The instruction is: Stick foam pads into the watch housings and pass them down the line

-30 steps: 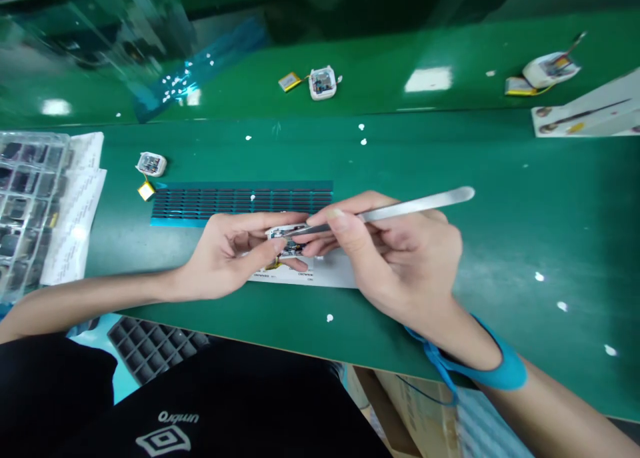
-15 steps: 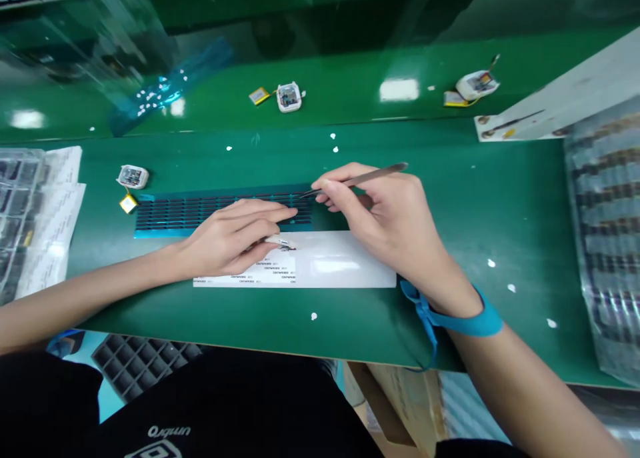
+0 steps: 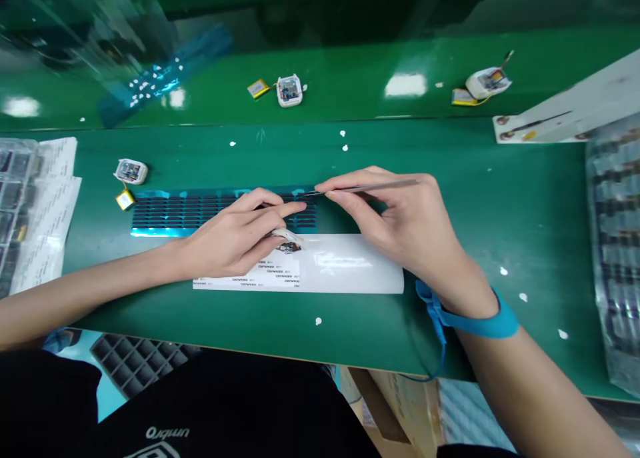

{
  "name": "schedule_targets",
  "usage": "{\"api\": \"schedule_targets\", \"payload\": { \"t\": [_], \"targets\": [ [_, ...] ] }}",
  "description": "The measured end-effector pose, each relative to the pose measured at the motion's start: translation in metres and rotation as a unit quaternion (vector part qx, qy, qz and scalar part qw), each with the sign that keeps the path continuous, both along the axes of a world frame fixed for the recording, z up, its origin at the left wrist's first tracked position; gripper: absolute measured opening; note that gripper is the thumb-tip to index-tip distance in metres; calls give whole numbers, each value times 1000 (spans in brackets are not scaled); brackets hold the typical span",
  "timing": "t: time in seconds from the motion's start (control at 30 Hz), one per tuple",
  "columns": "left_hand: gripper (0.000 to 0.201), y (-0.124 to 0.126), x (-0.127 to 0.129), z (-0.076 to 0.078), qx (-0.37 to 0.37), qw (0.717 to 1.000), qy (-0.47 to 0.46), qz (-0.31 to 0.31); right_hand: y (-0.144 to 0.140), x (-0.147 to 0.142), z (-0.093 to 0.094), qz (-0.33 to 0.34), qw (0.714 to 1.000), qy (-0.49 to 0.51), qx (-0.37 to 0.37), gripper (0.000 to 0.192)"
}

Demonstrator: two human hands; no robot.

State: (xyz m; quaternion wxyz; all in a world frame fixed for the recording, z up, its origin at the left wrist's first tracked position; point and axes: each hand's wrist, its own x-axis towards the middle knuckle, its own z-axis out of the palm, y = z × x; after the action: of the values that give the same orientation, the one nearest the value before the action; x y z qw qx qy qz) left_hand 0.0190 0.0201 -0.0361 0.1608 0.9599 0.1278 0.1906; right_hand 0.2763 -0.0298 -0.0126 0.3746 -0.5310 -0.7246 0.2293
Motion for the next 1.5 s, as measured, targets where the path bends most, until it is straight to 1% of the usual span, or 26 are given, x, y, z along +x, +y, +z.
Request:
{"api": "schedule_targets", "payload": {
  "t": [0.1,0.27,0.4,0.57,0.63,0.67,0.73,0.77,0.83,0.9,0.93,1.03,1.13,1.2,1.23,1.37,1.43,1.5],
  "targets": [
    [34,1,1,-2,-4,1000,-17,1,-1,-3,2,2,1000,2,23,22],
    [38,2,2,-5,-25,999,-24,3,-3,-7,4,-21,1000,-16,-4,20],
    [41,2,1,-5,-51,998,-28,1,-3,-4,4,-34,999,-21,-1,21],
    [42,3,0,-5,-53,998,-23,4,-3,-3,3,-32,999,-20,-3,21],
    [40,2,-1,-3,-41,999,-7,5,-3,-5,2,-22,1000,-16,7,21],
    [38,1,-2,-2,-24,1000,2,5,-3,-6,1,-17,1000,-19,13,21],
    [32,-2,-3,-1,36,999,6,-10,-2,-4,0,-25,998,-50,23,19],
    [29,-4,-3,-1,72,997,-4,-23,0,-1,0,-39,996,-75,25,21],
    [24,-7,-3,-1,134,989,-37,-50,5,10,1,-84,987,-130,32,30],
    [21,-9,-3,-3,167,982,-66,-58,10,26,3,-142,974,-173,38,38],
    [21,-10,-2,-3,175,980,-74,-53,12,34,5,-178,964,-195,42,40],
    [22,-9,-2,-6,181,980,-73,-42,12,49,11,-265,926,-266,42,32],
    [23,-8,-2,-9,176,983,-41,-44,2,44,14,-294,902,-313,34,29],
    [23,-9,-1,-12,169,985,-23,-39,-5,32,14,-290,900,-323,29,30],
    [23,-9,-1,-13,163,986,-17,-29,-8,25,15,-282,904,-320,25,30],
    [29,-10,-1,-11,127,991,-8,39,-11,5,19,-211,942,-260,-3,31],
    [32,-11,-1,-7,112,991,-9,66,-9,-1,26,-165,964,-208,-27,34],
    [34,-12,-3,-1,92,992,-21,86,-10,-5,37,-125,979,-154,-52,38]
  ]
}}
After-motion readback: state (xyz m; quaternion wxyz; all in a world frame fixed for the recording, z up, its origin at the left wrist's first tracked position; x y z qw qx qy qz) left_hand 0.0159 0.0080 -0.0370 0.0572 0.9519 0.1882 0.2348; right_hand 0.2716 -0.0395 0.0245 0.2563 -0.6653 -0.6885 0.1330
